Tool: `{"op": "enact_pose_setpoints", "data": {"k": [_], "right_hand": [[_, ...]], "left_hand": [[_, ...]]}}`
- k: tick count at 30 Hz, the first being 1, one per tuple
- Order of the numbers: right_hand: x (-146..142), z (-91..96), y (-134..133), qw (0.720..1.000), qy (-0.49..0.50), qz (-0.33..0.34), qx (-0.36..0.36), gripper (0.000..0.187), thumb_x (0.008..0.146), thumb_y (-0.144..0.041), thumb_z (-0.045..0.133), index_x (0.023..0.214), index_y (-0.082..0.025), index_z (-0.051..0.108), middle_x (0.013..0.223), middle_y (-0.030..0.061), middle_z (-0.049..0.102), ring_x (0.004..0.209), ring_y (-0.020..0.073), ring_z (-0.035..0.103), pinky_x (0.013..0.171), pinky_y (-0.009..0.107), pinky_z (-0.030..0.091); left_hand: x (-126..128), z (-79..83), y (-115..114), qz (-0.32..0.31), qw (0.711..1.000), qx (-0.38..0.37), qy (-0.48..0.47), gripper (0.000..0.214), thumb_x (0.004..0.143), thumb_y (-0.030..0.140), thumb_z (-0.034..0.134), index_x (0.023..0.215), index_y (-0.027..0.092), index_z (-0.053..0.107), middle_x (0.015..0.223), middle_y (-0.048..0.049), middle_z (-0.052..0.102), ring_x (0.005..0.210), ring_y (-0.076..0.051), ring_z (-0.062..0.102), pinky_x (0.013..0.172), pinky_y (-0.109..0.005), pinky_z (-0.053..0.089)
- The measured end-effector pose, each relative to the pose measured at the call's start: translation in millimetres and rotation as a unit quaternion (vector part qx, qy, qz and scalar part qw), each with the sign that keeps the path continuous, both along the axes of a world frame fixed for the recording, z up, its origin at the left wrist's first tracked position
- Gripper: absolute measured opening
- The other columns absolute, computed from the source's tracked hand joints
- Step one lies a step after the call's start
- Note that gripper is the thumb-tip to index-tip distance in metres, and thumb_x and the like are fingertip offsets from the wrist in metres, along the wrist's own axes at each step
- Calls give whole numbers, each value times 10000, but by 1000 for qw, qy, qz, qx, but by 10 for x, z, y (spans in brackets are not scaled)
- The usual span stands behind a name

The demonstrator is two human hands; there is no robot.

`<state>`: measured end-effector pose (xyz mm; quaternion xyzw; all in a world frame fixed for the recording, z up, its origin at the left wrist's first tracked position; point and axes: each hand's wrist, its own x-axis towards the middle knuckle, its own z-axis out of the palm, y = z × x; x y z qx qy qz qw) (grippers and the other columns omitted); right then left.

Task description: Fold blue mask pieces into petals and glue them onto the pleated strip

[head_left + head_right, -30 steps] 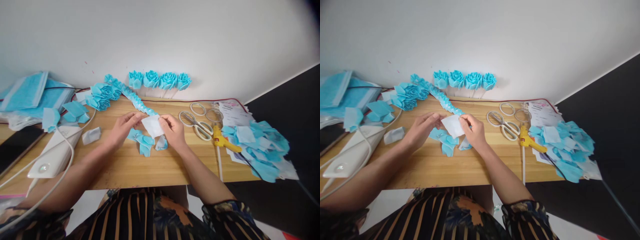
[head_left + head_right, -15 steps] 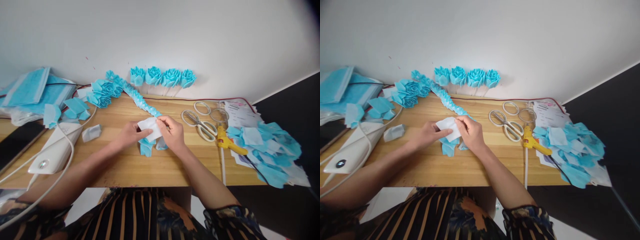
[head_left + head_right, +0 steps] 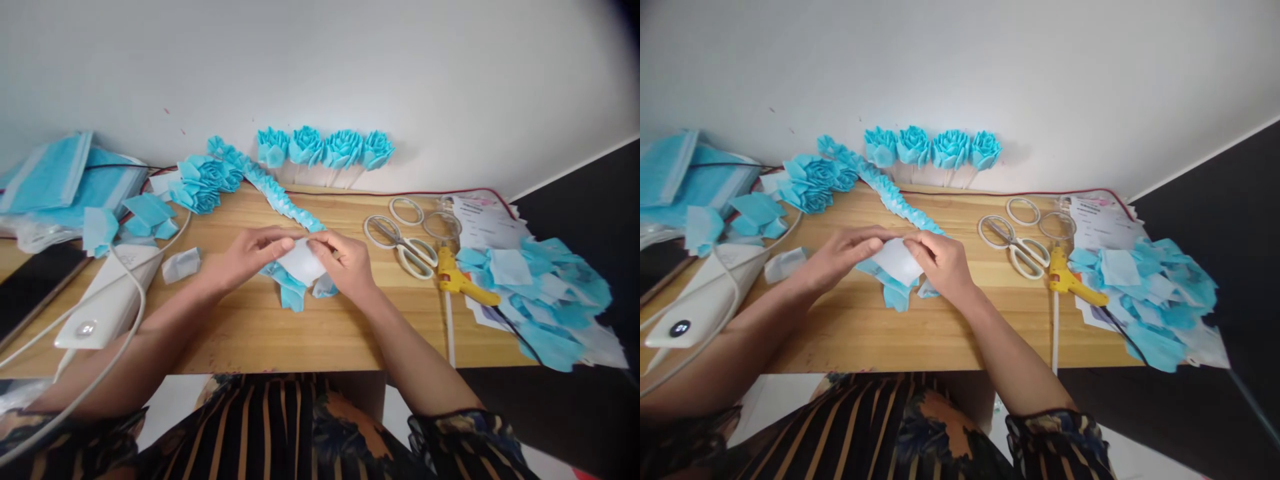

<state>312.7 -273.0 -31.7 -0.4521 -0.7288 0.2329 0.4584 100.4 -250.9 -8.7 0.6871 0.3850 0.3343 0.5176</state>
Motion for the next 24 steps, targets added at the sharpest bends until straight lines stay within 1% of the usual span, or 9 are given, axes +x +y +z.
{"op": "enact_pose_setpoints", "data": {"k": [4,6,8,11,14,16,18,21,24], "right_hand": [[-38,-27,-12,1000,-10,23,-10,144,944,-300,632,1012,-252,749,665,-54,641,572,104,554,606,244,451],[-28,-26,-5,1000,-10,5,-25,162,929,-313,652,1060,-255,727,604,-74,561,541,105,516,594,247,445],[0,-18,12,999,2,-24,-35,162,930,-323,652,1066,-259,711,601,-75,544,545,112,514,596,256,450],[51,-2,36,997,44,-67,-17,167,962,-324,607,1093,-262,689,704,-40,629,629,133,589,652,284,498],[80,6,37,996,61,-61,29,215,974,-261,565,1164,-273,664,961,21,731,867,171,684,829,339,557],[83,2,28,997,35,-39,54,268,950,-199,560,1186,-284,656,1115,43,744,1016,199,691,932,388,559],[78,-9,22,997,3,-21,68,328,921,-153,559,1205,-291,649,1197,49,741,1088,218,688,971,422,559],[65,-26,25,997,-20,1,75,357,902,-124,565,1206,-294,643,1223,46,744,1125,221,694,984,428,562],[44,-30,27,997,-25,16,71,303,906,-127,589,1150,-292,660,1211,38,751,1147,212,698,1003,411,555]], "left_hand": [[83,-95,-29,-9,999,-7,38,257,829,415,725,829,168,797,828,-47,758,750,-191,644,683,-276,476],[100,-133,-38,13,999,-37,25,262,822,402,715,756,157,777,760,-40,733,671,-166,611,629,-266,451],[98,-156,-39,48,995,-86,-20,276,804,425,734,750,157,772,731,-38,723,643,-161,602,604,-266,445],[80,-178,-19,114,977,-152,-99,297,773,452,779,744,157,761,668,-29,691,599,-145,568,571,-258,420],[74,-191,22,163,961,-164,-153,309,753,434,803,658,153,716,589,-10,615,538,-107,469,513,-246,334],[81,-184,43,169,952,-172,-187,296,741,414,810,651,152,705,597,-11,604,539,-103,452,505,-248,318],[91,-162,50,163,946,-182,-211,275,741,402,808,684,148,716,631,-22,621,563,-111,477,515,-248,337],[102,-120,37,153,942,-189,-231,264,763,393,796,721,141,729,684,-41,650,606,-122,516,529,-244,361],[110,-96,17,148,936,-199,-249,251,760,375,807,724,137,739,707,-46,661,628,-120,518,532,-238,366]]}}
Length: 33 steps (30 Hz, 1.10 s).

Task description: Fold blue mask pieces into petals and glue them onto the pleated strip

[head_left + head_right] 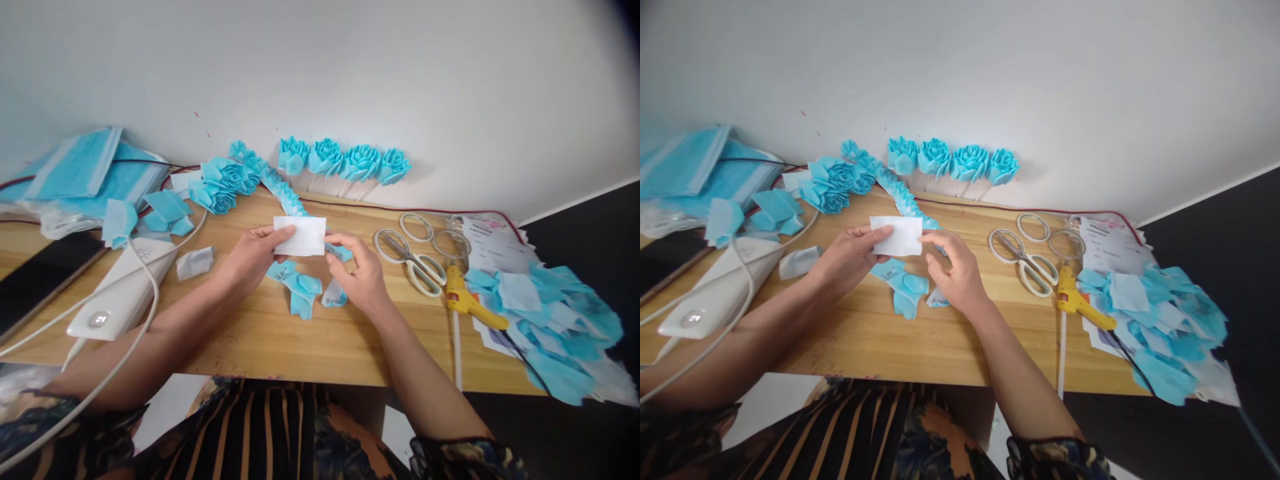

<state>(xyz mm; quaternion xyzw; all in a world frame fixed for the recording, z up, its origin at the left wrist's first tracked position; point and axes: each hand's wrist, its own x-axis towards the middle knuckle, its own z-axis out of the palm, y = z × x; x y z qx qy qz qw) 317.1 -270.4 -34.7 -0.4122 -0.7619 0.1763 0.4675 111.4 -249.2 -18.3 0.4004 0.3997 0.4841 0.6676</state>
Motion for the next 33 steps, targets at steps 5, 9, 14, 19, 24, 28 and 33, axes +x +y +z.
{"op": "enact_pose_setpoints", "data": {"k": [5,9,14,19,24,28,33], "right_hand": [[-29,-6,-1,1000,-7,6,-15,179,917,-194,631,1058,-285,691,1135,29,771,1091,210,715,971,393,556],[-31,-28,21,999,6,6,-34,53,914,-251,653,912,-266,704,961,18,780,970,206,725,898,368,562],[-48,-40,28,994,61,-11,-88,46,884,-278,669,867,-246,695,870,7,766,834,177,706,816,331,564],[-65,-53,30,986,107,-20,-126,49,859,-270,678,832,-232,693,817,-6,747,786,154,680,802,309,551],[-59,-51,49,980,127,-37,-149,64,840,-284,677,835,-223,694,823,-5,747,774,148,670,790,302,541],[-64,-39,51,978,142,-38,-145,43,833,-265,679,844,-223,683,823,-13,736,762,135,657,769,287,528],[-76,-22,43,975,165,-29,-147,34,840,-240,680,824,-226,654,809,-23,710,759,122,645,750,269,522]], "left_hand": [[29,-27,-14,-8,1000,-13,-12,234,746,370,813,741,142,761,699,-33,637,607,-111,477,519,-241,339],[50,-65,-21,-18,1000,-12,-14,264,712,389,838,694,142,748,659,-20,599,577,-102,440,508,-245,322],[55,-64,-22,-34,999,-8,-18,351,669,458,877,656,145,720,631,-14,590,559,-95,441,508,-250,312],[48,-58,-18,-57,998,6,-1,500,688,620,839,702,139,706,655,-31,605,587,-116,495,537,-258,371],[1,-99,-25,-85,994,51,42,514,775,664,752,833,154,729,743,-48,634,641,-142,524,592,-281,407],[-17,-84,-36,-97,989,69,86,428,759,552,808,916,164,720,791,-37,643,658,-140,527,597,-272,394],[14,-72,-34,-109,989,70,66,416,701,381,875,1007,157,705,794,-11,630,666,-130,506,583,-250,391]]}}
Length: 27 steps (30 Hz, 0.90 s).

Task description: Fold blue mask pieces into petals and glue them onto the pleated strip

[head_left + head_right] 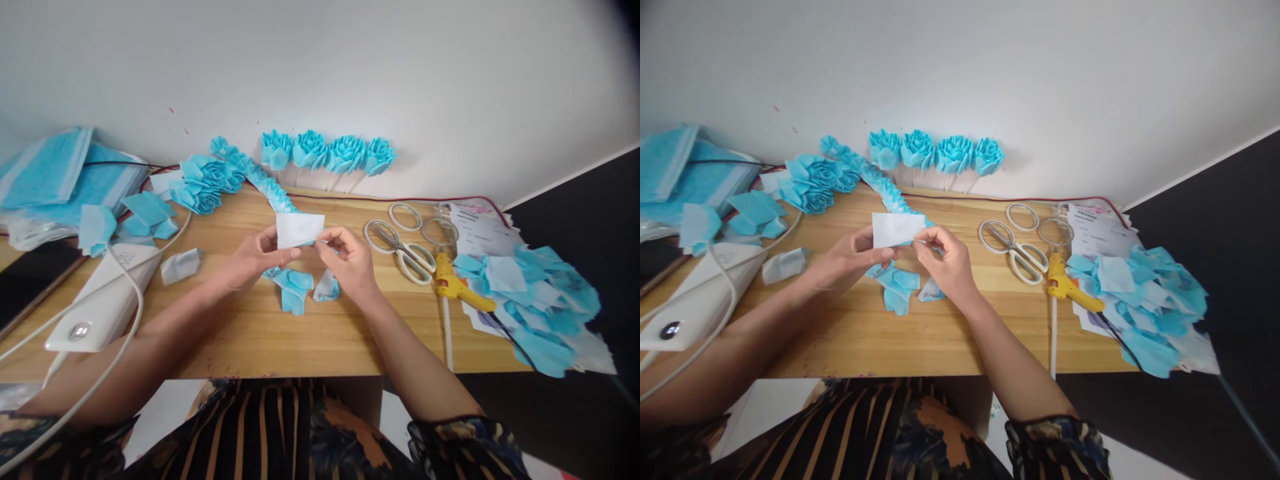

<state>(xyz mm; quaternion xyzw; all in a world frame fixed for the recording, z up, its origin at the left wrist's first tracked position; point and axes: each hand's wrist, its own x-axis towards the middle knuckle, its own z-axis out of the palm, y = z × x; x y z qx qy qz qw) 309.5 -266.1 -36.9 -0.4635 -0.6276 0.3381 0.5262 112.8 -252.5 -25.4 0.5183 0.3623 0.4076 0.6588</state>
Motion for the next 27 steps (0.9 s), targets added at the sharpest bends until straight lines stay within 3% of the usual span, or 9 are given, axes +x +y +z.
{"op": "enact_pose_setpoints", "data": {"k": [9,18,24,27], "right_hand": [[-15,-22,-6,999,24,-7,-29,127,811,-280,694,907,-244,619,805,-29,667,741,129,625,733,295,517],[-16,-65,5,997,49,29,-60,472,848,-289,678,1285,-289,500,757,-55,637,737,156,629,767,344,529],[34,1,-1,991,60,82,-85,606,933,-527,622,1464,-304,435,910,6,705,874,198,668,852,394,559],[35,0,4,988,61,111,-90,704,892,-601,659,1485,-305,422,1049,37,736,1015,237,695,944,439,563]], "left_hand": [[12,-12,0,29,1000,-6,0,380,710,296,838,1033,144,707,764,3,651,623,-102,484,565,-235,372],[-11,-53,15,51,998,5,34,266,748,299,767,954,144,698,691,10,633,593,-98,489,563,-236,365],[-6,-42,7,58,997,15,42,267,741,287,748,957,137,700,686,16,624,582,-90,472,557,-229,360],[7,-13,-9,49,997,27,53,282,743,280,740,986,139,709,714,11,646,597,-96,484,559,-230,370]]}}
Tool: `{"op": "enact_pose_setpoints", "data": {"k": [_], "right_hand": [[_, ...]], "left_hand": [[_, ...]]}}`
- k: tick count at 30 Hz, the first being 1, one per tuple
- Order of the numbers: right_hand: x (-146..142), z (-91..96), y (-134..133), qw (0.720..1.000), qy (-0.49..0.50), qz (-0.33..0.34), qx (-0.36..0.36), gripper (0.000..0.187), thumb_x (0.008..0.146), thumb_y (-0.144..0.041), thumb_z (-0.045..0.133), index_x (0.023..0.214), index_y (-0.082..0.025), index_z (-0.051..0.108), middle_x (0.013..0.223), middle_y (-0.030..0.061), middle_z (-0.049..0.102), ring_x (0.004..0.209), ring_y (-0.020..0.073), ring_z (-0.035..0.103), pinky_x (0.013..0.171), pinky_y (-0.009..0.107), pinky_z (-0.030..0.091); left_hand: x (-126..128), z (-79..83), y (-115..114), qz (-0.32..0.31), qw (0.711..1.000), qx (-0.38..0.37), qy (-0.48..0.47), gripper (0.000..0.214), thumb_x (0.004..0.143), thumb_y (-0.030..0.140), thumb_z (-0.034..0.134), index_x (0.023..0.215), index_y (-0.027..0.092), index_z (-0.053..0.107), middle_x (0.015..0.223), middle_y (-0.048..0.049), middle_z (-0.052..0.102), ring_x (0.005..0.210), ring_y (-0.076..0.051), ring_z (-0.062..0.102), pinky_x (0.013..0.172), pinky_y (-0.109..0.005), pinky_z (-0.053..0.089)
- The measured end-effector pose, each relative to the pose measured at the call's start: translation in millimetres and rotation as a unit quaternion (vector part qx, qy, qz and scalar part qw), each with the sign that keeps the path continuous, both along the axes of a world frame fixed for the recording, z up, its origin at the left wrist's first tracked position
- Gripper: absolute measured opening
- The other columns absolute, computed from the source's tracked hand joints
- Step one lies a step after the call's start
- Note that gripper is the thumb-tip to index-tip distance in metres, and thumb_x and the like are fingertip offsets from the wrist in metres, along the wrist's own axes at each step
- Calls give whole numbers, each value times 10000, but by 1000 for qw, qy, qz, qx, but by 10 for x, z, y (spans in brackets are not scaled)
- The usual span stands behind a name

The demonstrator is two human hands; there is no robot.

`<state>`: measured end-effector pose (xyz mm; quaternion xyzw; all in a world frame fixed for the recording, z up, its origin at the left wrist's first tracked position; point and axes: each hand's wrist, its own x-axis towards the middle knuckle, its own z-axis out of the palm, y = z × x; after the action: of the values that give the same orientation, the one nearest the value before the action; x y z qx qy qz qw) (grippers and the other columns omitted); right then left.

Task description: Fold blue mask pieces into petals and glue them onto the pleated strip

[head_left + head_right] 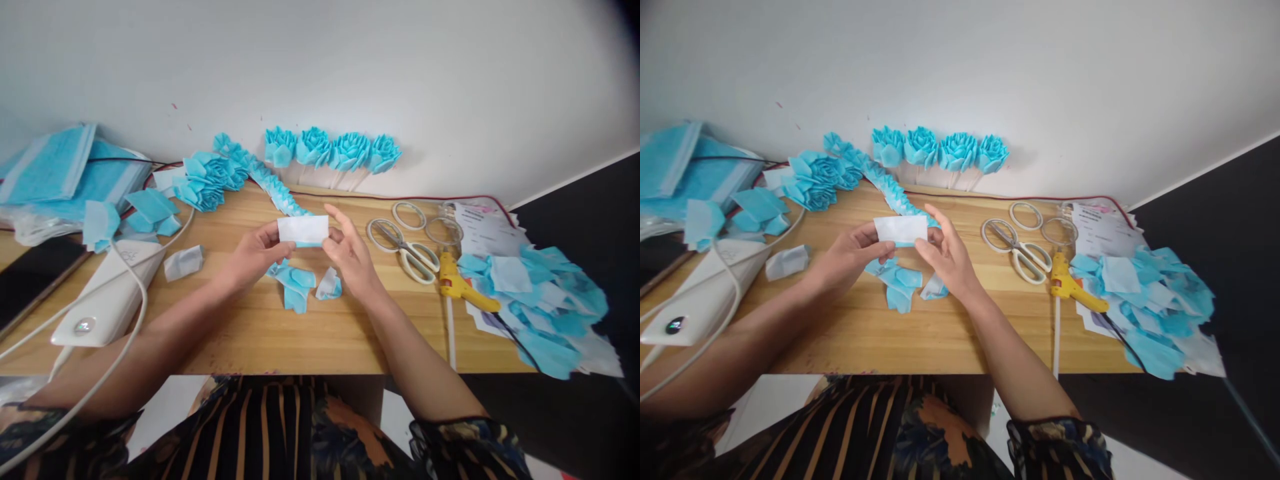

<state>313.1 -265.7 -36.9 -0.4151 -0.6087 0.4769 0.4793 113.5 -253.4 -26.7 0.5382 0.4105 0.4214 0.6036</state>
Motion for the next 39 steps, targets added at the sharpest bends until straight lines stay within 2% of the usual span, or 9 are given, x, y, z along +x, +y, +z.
{"op": "enact_pose_setpoints", "data": {"k": [3,9,13,17,21,24,27,34,39], "right_hand": [[-13,-24,0,1000,-16,2,-14,764,837,-528,744,1496,-322,417,1121,43,741,1026,251,708,942,450,584],[-19,2,-12,997,-68,-18,-18,638,819,-344,719,1424,-275,527,1218,62,722,1005,247,703,902,437,597],[-23,29,-21,996,-82,-23,-17,629,803,-301,710,1412,-278,552,1336,64,687,1068,258,692,880,421,607],[-17,10,-17,996,-75,-54,13,583,821,-279,695,1391,-273,574,1396,67,654,1155,270,670,998,459,568],[-23,-11,-11,997,-43,-63,29,559,844,-278,696,1388,-280,567,1414,65,643,1255,273,636,1095,480,517],[-40,-21,-17,997,-46,-56,23,555,843,-289,711,1380,-287,568,1385,64,660,1223,270,653,1070,477,535],[-52,-36,-23,997,-58,-49,16,568,837,-306,720,1384,-293,566,1334,64,682,1134,257,678,1008,459,566],[-18,-44,6,997,-48,-54,7,539,859,-346,689,1384,-322,571,808,-11,669,746,190,628,777,394,579],[2,8,-5,998,-37,-44,15,498,891,-439,687,1362,-311,587,756,-21,644,733,187,628,775,392,571]], "left_hand": [[10,4,-11,-19,999,25,19,303,754,274,731,1026,139,715,816,-19,700,669,-123,534,594,-244,409],[25,-50,10,-24,998,56,6,366,747,236,746,1094,139,684,908,-39,726,722,-136,578,629,-254,433],[25,-31,5,18,998,52,-15,487,763,230,763,1223,142,625,781,8,672,635,-110,542,574,-237,394],[29,6,-25,40,997,36,-58,503,843,327,730,1297,148,607,785,1,650,658,-124,559,608,-255,440],[38,27,-54,-18,1000,-1,-4,379,833,463,737,1044,149,718,781,-20,646,653,-131,549,603,-264,429],[38,36,-68,-39,996,8,75,328,813,474,733,724,162,689,631,1,578,600,-124,493,572,-259,379],[29,22,-63,-14,996,27,85,378,826,459,699,588,172,633,582,3,560,582,-122,477,570,-263,357],[-16,-78,13,41,999,-13,9,319,815,426,735,631,170,694,607,-18,622,595,-130,510,577,-276,361],[-19,-94,28,44,998,-34,-26,283,796,397,757,648,162,704,633,-27,640,603,-127,523,595,-279,383]]}}
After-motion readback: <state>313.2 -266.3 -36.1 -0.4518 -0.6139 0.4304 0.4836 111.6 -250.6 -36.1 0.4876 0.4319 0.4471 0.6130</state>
